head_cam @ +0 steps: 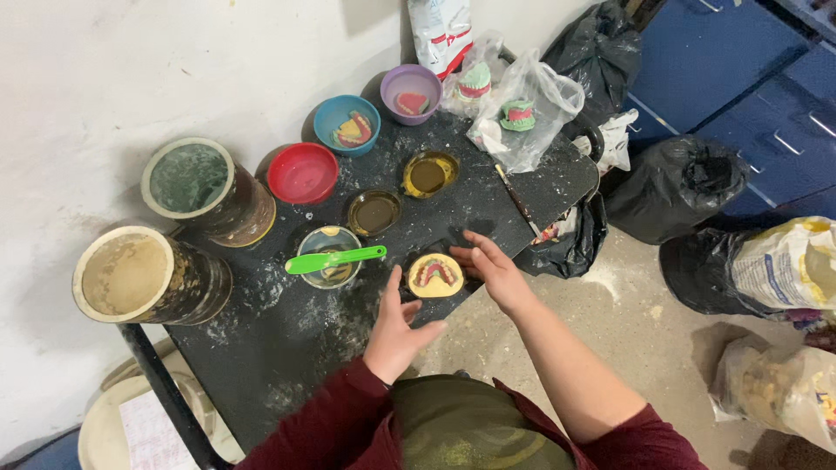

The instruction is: The person places a pink clay strip onto a yellow dental mold and uses a small tool to press and smooth the clay into the mold's contours. The person repeatedly dips the tool into a small container of liquid and continues shaping the clay within the mold.

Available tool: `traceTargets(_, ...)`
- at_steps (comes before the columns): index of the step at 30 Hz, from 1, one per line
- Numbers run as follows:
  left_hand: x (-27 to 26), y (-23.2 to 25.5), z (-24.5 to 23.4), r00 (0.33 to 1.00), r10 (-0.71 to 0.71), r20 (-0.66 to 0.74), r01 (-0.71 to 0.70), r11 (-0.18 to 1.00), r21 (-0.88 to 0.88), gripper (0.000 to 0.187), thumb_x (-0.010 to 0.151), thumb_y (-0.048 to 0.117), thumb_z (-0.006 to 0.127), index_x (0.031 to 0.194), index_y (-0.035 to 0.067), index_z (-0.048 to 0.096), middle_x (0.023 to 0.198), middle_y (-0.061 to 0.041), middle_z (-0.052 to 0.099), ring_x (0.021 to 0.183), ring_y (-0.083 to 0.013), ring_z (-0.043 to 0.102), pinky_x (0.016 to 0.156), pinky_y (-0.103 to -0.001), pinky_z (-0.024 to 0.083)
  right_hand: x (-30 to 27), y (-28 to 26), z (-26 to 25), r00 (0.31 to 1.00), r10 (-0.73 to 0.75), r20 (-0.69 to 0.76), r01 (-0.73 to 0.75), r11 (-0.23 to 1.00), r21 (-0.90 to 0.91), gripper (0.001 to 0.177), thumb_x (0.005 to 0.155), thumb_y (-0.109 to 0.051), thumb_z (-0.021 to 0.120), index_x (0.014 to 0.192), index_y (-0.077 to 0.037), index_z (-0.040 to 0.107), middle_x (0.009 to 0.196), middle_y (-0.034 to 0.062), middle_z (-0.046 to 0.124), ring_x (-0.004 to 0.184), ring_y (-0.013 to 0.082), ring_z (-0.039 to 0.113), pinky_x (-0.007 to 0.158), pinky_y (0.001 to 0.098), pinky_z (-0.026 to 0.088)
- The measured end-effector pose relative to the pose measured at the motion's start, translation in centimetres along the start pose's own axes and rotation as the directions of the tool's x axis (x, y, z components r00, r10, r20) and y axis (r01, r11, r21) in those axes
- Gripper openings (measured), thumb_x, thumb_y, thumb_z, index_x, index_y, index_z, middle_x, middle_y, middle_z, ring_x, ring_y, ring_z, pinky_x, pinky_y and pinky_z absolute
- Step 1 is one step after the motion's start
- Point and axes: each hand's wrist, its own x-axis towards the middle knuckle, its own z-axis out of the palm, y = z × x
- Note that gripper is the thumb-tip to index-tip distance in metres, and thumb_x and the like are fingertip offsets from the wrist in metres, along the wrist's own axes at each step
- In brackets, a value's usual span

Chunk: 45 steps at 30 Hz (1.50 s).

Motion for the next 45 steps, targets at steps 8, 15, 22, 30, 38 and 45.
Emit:
traceTargets(8,0.7,4.4,-0.1,0.995,0.099,0.033,-0.103,0.982,0.157,0.143,0.069,0.015,0.095,0.167,0.016,-0.009,0.171,-0.028,-0.003,0.15,-0.0494,0.032,0.125,-0.058,0.029,-2.2,-0.6,-0.2,0.993,0.077,-0.093,-0.077,0.997,0.014,0.054,0.112,-0.017,0.041,0.162,-0.003,0.028,0.124,0.0355,0.067,0.116,0.0442,0.068,0.1,0.0569,0.054)
traceTargets(15,7.3,2.0,-1.8,0.889,0.342,0.305,-0.457,0.613,0.645,0.156,0.049,0.035,0.106,0.166,0.003,0.009,0.171,-0.03,0.011,0.154,-0.0471,0.026,0.121,-0.066,0.017,-5.2,-0.7,1.2,0.996,0.086,-0.036,-0.088,0.993,-0.079,0.058,0.109,-0.018,0.039,0.162,-0.008,0.018,0.097,0.0268,0.077,0.089,0.0372,0.078,0.076,0.0465,0.065)
traceTargets(22,7.7,-2.2,-0.6,0.915,0.381,0.129,-0.322,0.502,0.803,0.136,0.068,0.037,0.096,0.169,0.012,0.008,0.171,-0.019,0.017,0.147,-0.0404,0.036,0.113,-0.058,0.028,2.3,-1.0,-1.2,0.999,-0.038,0.012,0.04,0.989,-0.142,0.048,0.109,-0.012,0.047,0.156,-0.007,0.037,0.14,0.0227,0.065,0.127,0.0324,0.064,0.102,0.0481,0.055)
traceTargets(30,8.0,-1.6,-2.6,0.93,0.334,0.155,-0.343,0.629,0.698,0.106,0.083,0.004,0.078,0.168,0.022,0.017,0.172,-0.009,0.015,0.147,-0.0474,0.036,0.119,-0.052,0.038,2.0,1.1,-1.5,0.998,0.003,0.062,-0.003,1.0,0.003,0.05,0.107,-0.01,0.047,0.156,-0.002,0.037,0.125,0.0162,0.071,0.106,0.0211,0.07,0.085,0.0285,0.061)
traceTargets(38,8.1,-6.0,-3.0,0.841,0.529,0.111,-0.433,0.536,0.725,0.082,0.085,0.008,0.071,0.159,0.02,0.038,0.164,-0.009,0.032,0.146,-0.038,0.043,0.117,-0.046,0.043,1.2,1.7,-1.1,0.978,-0.207,0.029,0.203,0.909,-0.363,0.041,0.096,-0.002,0.065,0.136,-0.008,0.062,0.119,0.0116,0.07,0.107,0.0226,0.071,0.089,0.0363,0.061)
traceTargets(45,7.5,-8.1,-3.1,0.757,0.653,0.005,-0.463,0.531,0.71,0.048,0.097,0.016,0.063,0.145,0.016,0.059,0.155,-0.007,0.045,0.148,-0.0326,0.042,0.117,-0.044,0.043,0.5,1.9,0.8,0.906,-0.415,-0.078,0.314,0.785,-0.534,0.018,0.089,-0.013,0.083,0.107,-0.011,0.082,0.109,0.0095,0.074,0.11,0.0232,0.071,0.098,0.039,0.055)
